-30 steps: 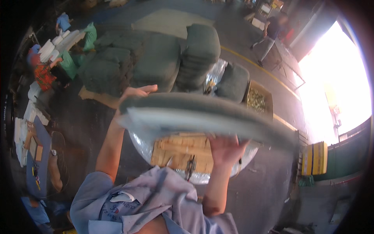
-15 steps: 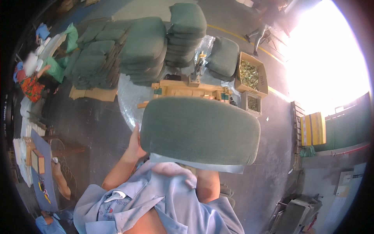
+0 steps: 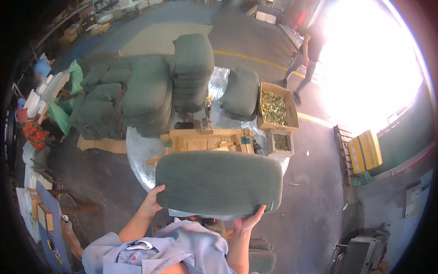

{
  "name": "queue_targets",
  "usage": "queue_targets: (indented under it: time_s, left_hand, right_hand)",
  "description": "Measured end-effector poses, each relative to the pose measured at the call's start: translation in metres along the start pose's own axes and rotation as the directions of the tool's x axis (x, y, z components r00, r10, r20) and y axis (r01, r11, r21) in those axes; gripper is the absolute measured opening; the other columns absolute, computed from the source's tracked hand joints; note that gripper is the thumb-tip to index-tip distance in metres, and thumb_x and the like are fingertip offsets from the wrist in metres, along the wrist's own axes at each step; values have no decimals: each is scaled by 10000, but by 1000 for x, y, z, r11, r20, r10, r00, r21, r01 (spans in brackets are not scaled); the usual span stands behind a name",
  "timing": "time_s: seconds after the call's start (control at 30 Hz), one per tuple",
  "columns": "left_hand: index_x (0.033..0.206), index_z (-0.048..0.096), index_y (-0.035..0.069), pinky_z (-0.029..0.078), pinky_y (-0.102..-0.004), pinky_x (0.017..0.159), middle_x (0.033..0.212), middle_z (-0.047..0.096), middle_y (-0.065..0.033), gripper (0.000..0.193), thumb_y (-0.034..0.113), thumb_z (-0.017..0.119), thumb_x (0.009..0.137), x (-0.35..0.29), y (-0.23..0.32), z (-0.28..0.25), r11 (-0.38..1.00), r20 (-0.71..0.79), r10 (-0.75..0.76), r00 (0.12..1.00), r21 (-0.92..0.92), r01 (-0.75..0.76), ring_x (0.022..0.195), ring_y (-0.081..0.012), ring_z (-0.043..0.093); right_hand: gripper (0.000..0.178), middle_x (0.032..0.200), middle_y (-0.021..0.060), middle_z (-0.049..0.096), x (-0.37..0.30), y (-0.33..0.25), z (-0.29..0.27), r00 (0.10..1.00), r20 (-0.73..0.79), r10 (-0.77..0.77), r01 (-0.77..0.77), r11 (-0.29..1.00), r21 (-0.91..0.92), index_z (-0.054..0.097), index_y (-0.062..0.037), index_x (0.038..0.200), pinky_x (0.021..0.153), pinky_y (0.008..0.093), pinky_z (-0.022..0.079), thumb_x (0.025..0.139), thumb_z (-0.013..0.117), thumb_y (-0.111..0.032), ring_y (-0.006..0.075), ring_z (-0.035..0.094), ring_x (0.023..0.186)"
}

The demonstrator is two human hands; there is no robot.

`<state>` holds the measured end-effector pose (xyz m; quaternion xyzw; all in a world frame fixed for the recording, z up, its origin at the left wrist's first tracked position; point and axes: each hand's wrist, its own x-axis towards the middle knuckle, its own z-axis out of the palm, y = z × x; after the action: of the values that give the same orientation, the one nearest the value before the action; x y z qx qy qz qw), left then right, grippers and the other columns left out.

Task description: The person places green cushion covers onto a wooden jig, aligns them, and uses a pneumatic staple gun to fasten the covers to the frame. The person repeats this process for multiple cushions, stacking completed units nearby.

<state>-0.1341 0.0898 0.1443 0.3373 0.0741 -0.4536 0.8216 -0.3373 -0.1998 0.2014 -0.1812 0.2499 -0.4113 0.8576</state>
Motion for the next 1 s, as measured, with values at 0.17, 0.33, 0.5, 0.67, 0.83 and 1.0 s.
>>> queue_targets:
  time_s: [0.17, 0.33, 0.5, 0.67, 0.83, 1.0]
  left_hand:
    - [1487, 571, 42, 562, -389, 1054, 1339, 700, -110, 591, 479, 622, 1093, 86, 24, 41, 894, -120, 5, 993, 446, 49, 1207, -205, 694]
    - [1574, 517, 58, 488, -456, 1133, 1499, 632, -193, 860, 695, 613, 1005, 214, 9, 3, -448, 225, 456, 861, 894, 3, 1342, -329, 637]
    - [1606, 490, 65, 346, -583, 1240, 1556, 579, -249, 1070, 877, 540, 910, 261, -2, 14, -444, -73, 243, 967, 878, 177, 1448, -419, 534]
    - [1357, 663, 51, 557, -531, 980, 1238, 746, -270, 998, 902, 605, 839, 246, -2, 53, -539, -150, 106, 983, 822, 184, 1176, -450, 705]
    - [1120, 652, 83, 574, -547, 833, 1052, 762, -218, 697, 737, 673, 880, 180, -33, 78, -414, 10, 159, 987, 909, 58, 997, -437, 735]
    - [1077, 699, 56, 581, -541, 820, 961, 743, -198, 702, 737, 652, 913, 156, -95, 62, -470, 52, 51, 997, 882, -22, 957, -424, 746]
  right_hand:
    - [671, 1485, 87, 614, 35, -8, -45, 977, -192, 89, -88, 996, 17, 572, -79, 1485, 1146, 515, 478, 966, 719, -479, 321, 585, 1346]
    - [691, 1463, 85, 632, 58, -29, -85, 961, -239, 139, -121, 989, 91, 590, -73, 1465, 1133, 526, 494, 937, 739, -495, 331, 597, 1329]
    - [672, 1522, 93, 601, 69, -58, -107, 949, -299, 98, -82, 995, 64, 578, -80, 1497, 1160, 533, 479, 972, 713, -477, 331, 572, 1372]
    - [646, 1508, 97, 585, 94, -89, -126, 919, -388, 67, -54, 998, 44, 574, -63, 1486, 1169, 524, 467, 987, 704, -452, 327, 548, 1379]
    - [656, 1496, 108, 589, 135, -116, -129, 941, -336, 36, -47, 999, -25, 566, -50, 1487, 1164, 544, 469, 987, 701, -451, 328, 545, 1394]
    - [653, 1517, 119, 567, 165, -109, -82, 970, -240, 39, -72, 989, -129, 546, -44, 1502, 1182, 544, 461, 999, 685, -436, 332, 536, 1411]
